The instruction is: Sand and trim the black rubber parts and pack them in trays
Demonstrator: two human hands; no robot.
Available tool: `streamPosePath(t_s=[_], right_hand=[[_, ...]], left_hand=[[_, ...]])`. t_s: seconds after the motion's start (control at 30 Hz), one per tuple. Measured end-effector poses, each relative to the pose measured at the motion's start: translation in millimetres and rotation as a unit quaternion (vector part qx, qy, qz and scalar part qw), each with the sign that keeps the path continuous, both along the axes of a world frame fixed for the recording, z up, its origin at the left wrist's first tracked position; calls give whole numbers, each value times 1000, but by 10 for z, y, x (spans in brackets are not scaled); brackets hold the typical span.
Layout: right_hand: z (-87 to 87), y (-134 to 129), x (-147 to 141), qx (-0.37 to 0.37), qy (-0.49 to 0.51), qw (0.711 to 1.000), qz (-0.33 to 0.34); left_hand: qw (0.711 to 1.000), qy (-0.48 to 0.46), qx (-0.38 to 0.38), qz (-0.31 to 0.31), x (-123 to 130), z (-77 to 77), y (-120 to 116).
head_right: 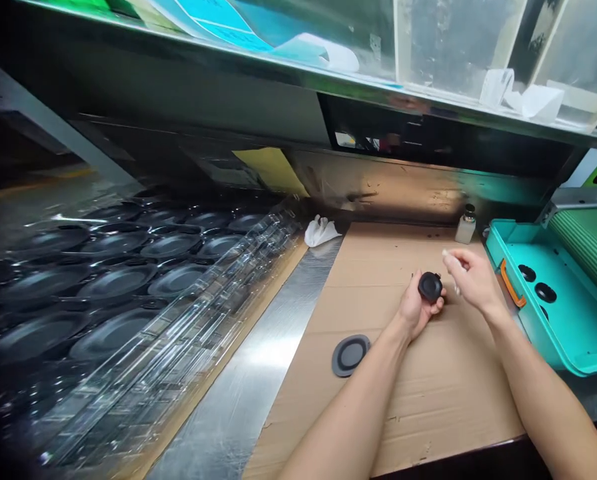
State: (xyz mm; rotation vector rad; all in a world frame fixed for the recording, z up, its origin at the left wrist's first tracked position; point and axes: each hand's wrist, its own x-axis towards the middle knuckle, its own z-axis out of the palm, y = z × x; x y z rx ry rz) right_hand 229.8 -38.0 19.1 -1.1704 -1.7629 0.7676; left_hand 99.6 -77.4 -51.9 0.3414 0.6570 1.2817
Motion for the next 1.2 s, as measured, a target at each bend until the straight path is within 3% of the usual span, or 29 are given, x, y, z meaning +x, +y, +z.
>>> streamPosePath(t_s=[0.07,0.17,0.4,0.57,0.77,0.97,1.2], right_hand=[[-223,-182,53,18,-35,999,6],[-435,-214,113,91,-108,990,27],[-592,-64,148,132,-185,973,30],[-581,-48,195,96,-222,970,37],[-475,-78,203,73,-206,974,56],[-479,-72,230,62,-266,960,65],[-439,-99,204,52,-265,962,46]], left_hand=[[999,31,5,-1,29,-22,1],[995,96,11,19,78,-61,7],[977,203,46,45,113,-143,3],[957,277,64,53,115,-156,-35],[933,352,55,53,152,-57,-97],[931,355,48,65,173,-45,-99],[921,377,69,78,188,-56,-127]])
